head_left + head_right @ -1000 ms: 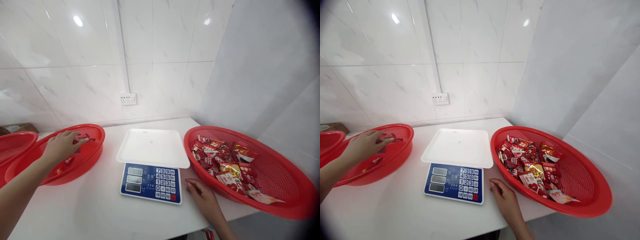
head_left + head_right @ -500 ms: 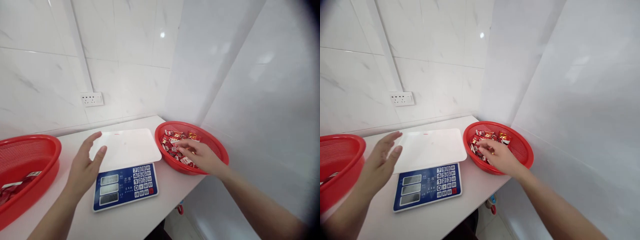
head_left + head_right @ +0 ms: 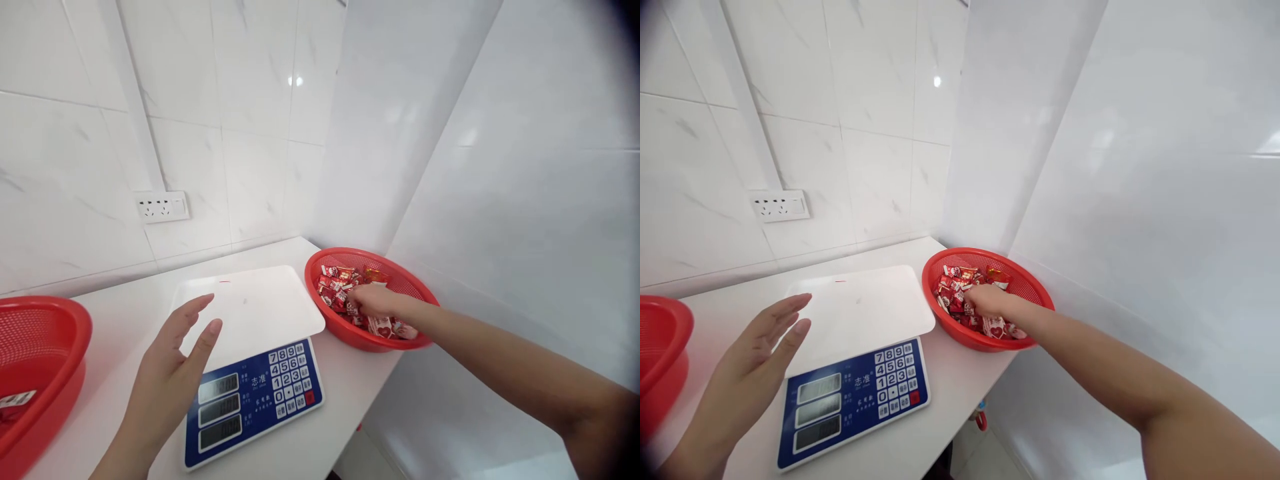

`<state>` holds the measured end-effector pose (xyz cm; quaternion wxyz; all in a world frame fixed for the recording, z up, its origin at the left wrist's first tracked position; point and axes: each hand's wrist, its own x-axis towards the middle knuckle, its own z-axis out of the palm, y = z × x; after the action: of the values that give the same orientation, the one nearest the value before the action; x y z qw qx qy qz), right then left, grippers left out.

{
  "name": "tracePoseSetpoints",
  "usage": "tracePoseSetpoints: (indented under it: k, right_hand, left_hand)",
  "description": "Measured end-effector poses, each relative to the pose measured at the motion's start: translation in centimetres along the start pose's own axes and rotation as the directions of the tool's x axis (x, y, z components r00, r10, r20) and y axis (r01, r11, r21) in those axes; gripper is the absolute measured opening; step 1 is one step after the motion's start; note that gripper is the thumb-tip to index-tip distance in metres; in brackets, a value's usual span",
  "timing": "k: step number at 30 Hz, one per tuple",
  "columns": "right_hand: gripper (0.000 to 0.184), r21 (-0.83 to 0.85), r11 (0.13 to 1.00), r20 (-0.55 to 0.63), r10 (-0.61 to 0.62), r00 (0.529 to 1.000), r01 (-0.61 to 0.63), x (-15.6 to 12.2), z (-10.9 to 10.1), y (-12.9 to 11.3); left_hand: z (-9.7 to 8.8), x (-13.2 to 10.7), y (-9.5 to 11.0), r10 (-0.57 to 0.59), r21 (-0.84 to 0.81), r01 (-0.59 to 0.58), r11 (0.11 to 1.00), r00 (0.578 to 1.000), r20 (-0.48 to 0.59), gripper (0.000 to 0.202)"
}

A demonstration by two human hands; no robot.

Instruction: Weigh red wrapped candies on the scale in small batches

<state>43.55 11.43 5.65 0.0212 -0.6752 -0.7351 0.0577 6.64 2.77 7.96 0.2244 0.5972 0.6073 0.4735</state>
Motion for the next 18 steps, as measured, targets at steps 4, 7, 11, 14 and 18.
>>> tracePoseSetpoints:
  k: [4, 7, 11, 14, 18]
  right_hand:
    - [0.023, -0.005, 1.000, 0.067, 0.030, 0.997, -0.030, 0.6, -2.7, 2.6]
    - [0.031, 0.022, 1.000, 0.107, 0.015, 0.994, -0.017, 0.9, -2.7, 3.4]
    - [0.068, 0.145, 0.985, 0.152, 0.070, 0.986, -0.092, 1.4, 0.0, 2.2]
    - [0.078, 0.191, 0.967, 0.131, 0.146, 0.981, -0.169, 1.9, 1.6, 1.1]
    - [0.037, 0.236, 0.954, 0.038, 0.180, 0.983, -0.184, 2.2, 0.6, 0.9]
  left_hand:
    - [-0.6, 0.4, -0.4, -0.008, 0.004, 0.008, 1.000, 1.000, -0.009, 0.047]
    - [-0.8, 0.5, -0.6, -0.005, -0.001, 0.005, 1.000, 0.999, -0.039, 0.044]
    - [-0.9, 0.4, -0.7, -0.002, 0.023, 0.002, 1.000, 1.000, -0.003, 0.044]
    - [-1.1, 0.3, -0.5, -0.028, 0.048, 0.026, 0.999, 0.999, 0.040, 0.047]
    - [-1.1, 0.1, -0.1, -0.041, 0.039, 0.040, 0.998, 0.999, 0.013, 0.049]
